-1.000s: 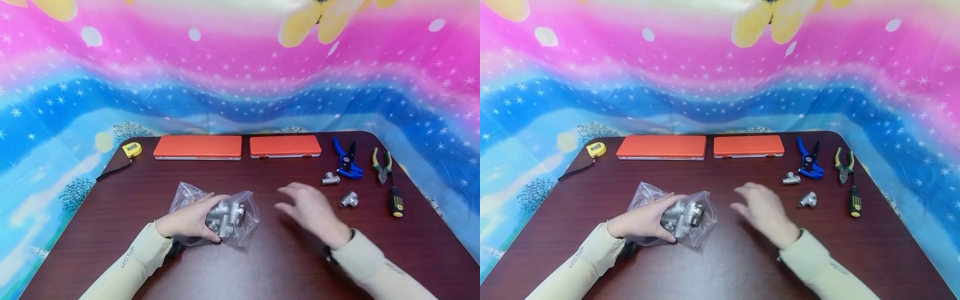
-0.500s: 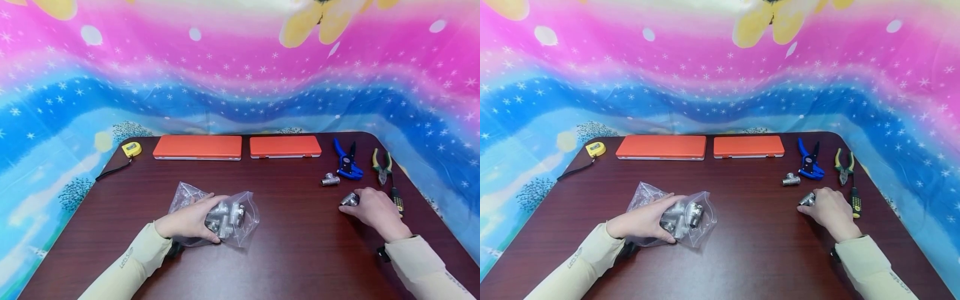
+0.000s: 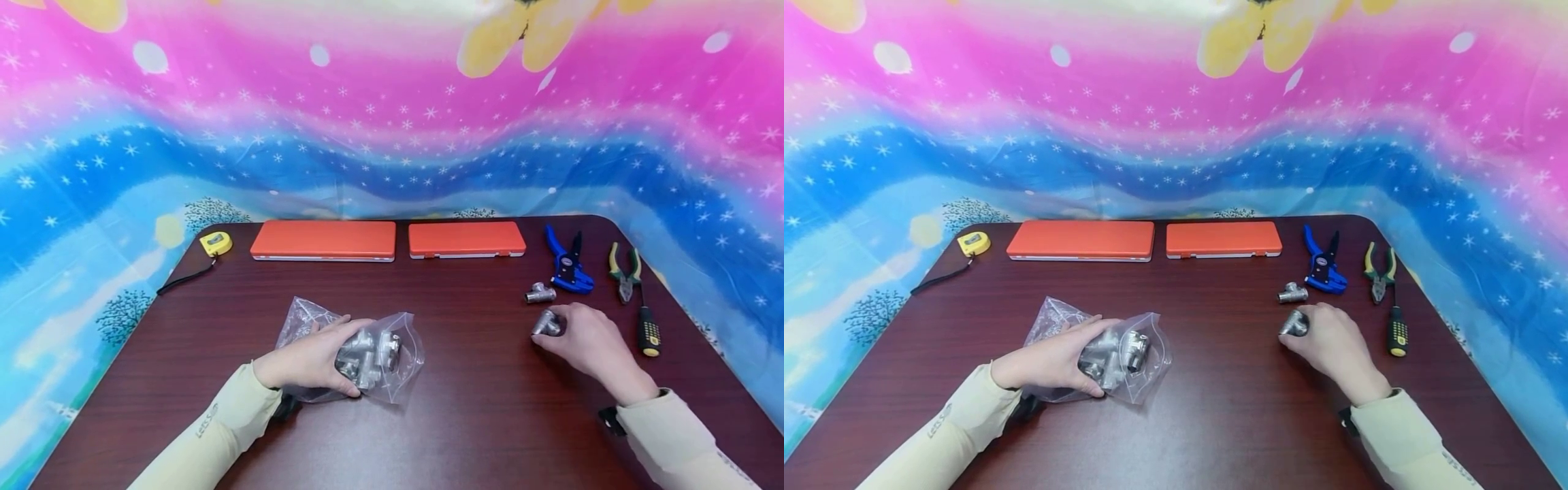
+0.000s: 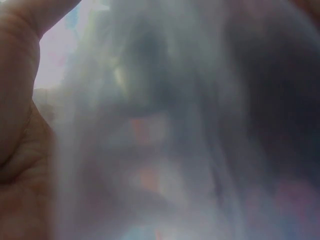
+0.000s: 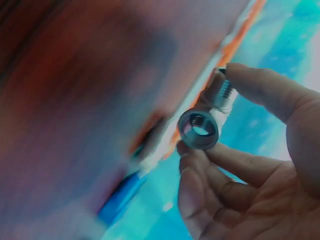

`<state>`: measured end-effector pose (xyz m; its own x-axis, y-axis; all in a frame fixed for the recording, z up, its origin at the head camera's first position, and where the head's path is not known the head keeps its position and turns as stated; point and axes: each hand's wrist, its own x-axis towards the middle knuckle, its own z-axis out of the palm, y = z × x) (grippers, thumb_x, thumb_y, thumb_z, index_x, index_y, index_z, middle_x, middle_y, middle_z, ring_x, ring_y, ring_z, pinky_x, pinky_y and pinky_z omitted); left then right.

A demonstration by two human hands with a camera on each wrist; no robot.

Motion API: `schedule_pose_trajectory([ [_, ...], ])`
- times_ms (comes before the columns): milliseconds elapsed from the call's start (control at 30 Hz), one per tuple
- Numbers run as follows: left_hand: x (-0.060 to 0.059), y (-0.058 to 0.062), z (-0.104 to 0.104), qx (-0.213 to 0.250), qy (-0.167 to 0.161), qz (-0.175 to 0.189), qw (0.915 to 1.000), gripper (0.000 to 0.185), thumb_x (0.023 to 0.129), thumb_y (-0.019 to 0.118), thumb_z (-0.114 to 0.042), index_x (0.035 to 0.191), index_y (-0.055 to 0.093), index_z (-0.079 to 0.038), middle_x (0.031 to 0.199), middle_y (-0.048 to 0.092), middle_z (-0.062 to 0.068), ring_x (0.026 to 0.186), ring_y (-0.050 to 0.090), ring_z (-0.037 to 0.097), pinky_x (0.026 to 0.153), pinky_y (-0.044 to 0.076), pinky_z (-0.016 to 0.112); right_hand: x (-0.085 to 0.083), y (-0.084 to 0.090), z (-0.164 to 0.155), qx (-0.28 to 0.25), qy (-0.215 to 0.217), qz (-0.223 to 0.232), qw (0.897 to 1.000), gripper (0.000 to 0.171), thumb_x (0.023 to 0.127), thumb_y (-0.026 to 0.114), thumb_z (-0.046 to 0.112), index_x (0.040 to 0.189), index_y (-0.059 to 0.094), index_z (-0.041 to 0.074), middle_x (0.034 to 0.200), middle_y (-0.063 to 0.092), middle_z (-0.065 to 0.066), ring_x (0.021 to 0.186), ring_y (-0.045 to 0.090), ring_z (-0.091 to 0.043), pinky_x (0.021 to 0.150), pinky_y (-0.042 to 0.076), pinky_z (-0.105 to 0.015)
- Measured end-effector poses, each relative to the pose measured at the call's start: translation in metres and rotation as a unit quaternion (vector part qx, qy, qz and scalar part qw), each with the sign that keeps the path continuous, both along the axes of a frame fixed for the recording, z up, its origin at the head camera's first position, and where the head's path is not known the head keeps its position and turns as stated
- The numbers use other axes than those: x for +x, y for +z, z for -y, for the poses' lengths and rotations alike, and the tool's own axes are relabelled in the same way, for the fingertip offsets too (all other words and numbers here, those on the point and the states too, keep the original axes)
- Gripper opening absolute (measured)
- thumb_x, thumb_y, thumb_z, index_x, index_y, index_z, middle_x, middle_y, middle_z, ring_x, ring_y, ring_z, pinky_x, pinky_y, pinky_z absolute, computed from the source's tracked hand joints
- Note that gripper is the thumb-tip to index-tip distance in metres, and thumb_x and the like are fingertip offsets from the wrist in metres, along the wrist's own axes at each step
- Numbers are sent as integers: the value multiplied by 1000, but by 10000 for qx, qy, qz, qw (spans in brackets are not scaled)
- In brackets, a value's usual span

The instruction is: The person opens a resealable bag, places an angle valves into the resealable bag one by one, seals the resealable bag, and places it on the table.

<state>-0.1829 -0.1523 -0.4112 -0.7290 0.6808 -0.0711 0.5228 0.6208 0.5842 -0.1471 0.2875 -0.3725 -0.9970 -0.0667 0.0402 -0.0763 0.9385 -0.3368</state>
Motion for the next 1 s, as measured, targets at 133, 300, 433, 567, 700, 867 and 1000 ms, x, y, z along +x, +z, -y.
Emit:
schedule_pose_trajectory([
  [133,1,0,0,2,2,23,10000,107,65,90,-46,153,33,-23,152,42,7,145,22,40,102,11,79,10,10,39,-299,543,-431,9971,57,77,85,33,118,67,-3,103,68,-14,87,62,-27,76,53,-50],
  [300,1,1,0,24,24,21,10000,107,65,91,-45,153,34,-24,151,42,8,145,22,40,102,10,79,18,7,92,-613,1338,-809,9858,52,73,88,32,115,70,5,99,66,-1,82,60,-15,73,52,-38],
  [433,0,0,-1,40,35,-9,10000,107,64,91,-43,153,34,-24,151,43,8,145,22,40,102,10,79,16,-3,130,-609,1835,-976,9763,53,70,89,35,112,72,8,96,65,4,80,60,-10,72,52,-32],
  [567,0,1,-2,79,-35,-111,9999,106,64,92,-42,152,36,-23,148,45,9,143,26,42,101,13,79,12,-11,162,-509,2048,-918,9732,54,69,89,40,110,73,9,94,65,5,77,60,-10,67,52,-31],
  [700,0,1,0,114,-115,-163,9997,106,63,93,-40,151,37,-21,148,45,10,142,28,44,102,17,78,12,-16,187,-379,2119,-907,9723,52,70,88,38,110,73,9,95,66,1,77,62,-13,64,52,-34],
  [867,0,1,0,161,-192,-255,9994,106,61,94,-38,149,39,-18,145,48,9,139,33,41,103,22,74,13,-22,203,-222,2055,-1004,9732,47,70,87,35,107,73,9,99,66,-2,81,65,-17,66,55,-39],
  [1000,-2,1,0,239,-360,-471,9980,107,58,95,-39,148,40,-17,136,53,1,129,45,26,103,34,60,13,-22,211,-106,2111,-998,9723,44,71,88,39,100,72,9,99,65,-2,80,65,-18,65,55,-38],
])
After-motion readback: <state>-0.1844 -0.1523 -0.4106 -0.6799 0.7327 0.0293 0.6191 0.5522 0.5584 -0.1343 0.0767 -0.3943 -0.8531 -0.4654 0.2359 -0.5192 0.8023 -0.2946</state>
